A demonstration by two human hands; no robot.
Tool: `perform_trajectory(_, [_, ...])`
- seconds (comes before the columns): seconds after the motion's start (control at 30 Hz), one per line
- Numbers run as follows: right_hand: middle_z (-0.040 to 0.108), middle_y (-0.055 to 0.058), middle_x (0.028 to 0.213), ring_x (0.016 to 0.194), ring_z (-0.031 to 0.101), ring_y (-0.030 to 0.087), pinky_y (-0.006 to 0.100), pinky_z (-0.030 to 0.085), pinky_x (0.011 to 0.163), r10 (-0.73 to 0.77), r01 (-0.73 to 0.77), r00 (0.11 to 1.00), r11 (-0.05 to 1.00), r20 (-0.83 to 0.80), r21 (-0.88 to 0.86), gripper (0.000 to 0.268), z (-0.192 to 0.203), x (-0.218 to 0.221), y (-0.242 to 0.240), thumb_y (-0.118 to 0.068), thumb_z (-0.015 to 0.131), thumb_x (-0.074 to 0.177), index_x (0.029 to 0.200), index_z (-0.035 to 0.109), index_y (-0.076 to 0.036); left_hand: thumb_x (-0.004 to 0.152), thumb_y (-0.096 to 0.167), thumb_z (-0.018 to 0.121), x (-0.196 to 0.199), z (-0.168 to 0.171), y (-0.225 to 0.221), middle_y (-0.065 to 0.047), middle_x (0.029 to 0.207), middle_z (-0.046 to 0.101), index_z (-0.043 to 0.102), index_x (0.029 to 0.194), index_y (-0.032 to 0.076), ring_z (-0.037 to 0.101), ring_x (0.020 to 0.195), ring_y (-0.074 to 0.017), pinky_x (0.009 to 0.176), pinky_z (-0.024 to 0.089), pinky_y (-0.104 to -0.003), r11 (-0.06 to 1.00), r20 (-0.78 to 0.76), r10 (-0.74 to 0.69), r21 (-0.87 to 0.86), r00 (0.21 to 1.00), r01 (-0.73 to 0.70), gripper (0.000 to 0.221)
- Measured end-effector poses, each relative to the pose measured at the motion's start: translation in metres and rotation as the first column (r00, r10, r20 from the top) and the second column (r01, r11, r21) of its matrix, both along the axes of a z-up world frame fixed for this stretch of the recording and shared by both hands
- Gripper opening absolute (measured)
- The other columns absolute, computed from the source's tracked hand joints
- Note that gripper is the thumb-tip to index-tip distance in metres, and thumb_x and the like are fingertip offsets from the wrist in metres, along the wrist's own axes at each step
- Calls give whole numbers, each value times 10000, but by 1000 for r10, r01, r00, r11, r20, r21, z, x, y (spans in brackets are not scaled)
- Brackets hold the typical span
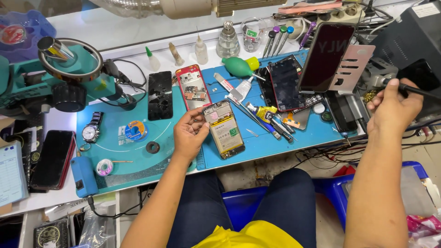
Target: Repairing a mobile phone by assembling internal components and connecting the screen ribbon cables.
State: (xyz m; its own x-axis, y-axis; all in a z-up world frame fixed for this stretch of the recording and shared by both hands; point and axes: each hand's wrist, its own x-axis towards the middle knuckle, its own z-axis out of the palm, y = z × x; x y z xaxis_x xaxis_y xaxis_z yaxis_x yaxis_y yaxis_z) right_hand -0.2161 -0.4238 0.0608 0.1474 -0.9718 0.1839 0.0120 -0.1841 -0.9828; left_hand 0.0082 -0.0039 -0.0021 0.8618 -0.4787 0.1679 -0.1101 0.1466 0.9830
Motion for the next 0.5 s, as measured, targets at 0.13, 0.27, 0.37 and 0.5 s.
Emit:
perform_trajectory(0.13, [520,-9,806,580,448,59,203,307,475,-16,-82,925,967,380,241,124,43,-14,92,-131,618,1146,1164,521,-205,918,2,689,-1,5,-2,-108,1056,689,615,1307,23,754,1047,-241,893,653,-342,999,-35,-19,-30,999,18,397])
perform_trajectory(0.27, [495,10,836,641,461,108,235,322,521,164,-205,905,977,392,66,118,-179,-213,-26,-139,612,1131,1069,564,-227,933,32,669,4,5,-1,-102,1044,652,616,1298,29,750,1041,-233,834,656,-332,999,-60,-22,46,998,25,369])
perform_trajectory(0.37, [506,47,916,726,488,163,275,366,585,284,-289,923,957,259,-21,119,-267,-315,-86,-166,660,1073,1077,545,-197,865,-60,679,4,-3,-5,-112,1006,694,624,1324,27,750,860,-158,764,649,-290,999,-71,-6,-47,997,3,470])
perform_trajectory(0.5, [521,96,1023,840,526,235,329,425,671,392,-377,917,910,69,-171,228,-275,-322,-74,-203,724,996,1089,520,-158,866,-58,676,-2,6,-4,-115,1005,692,623,1327,34,750,856,-159,759,647,-290,998,-76,-29,-51,997,25,473])
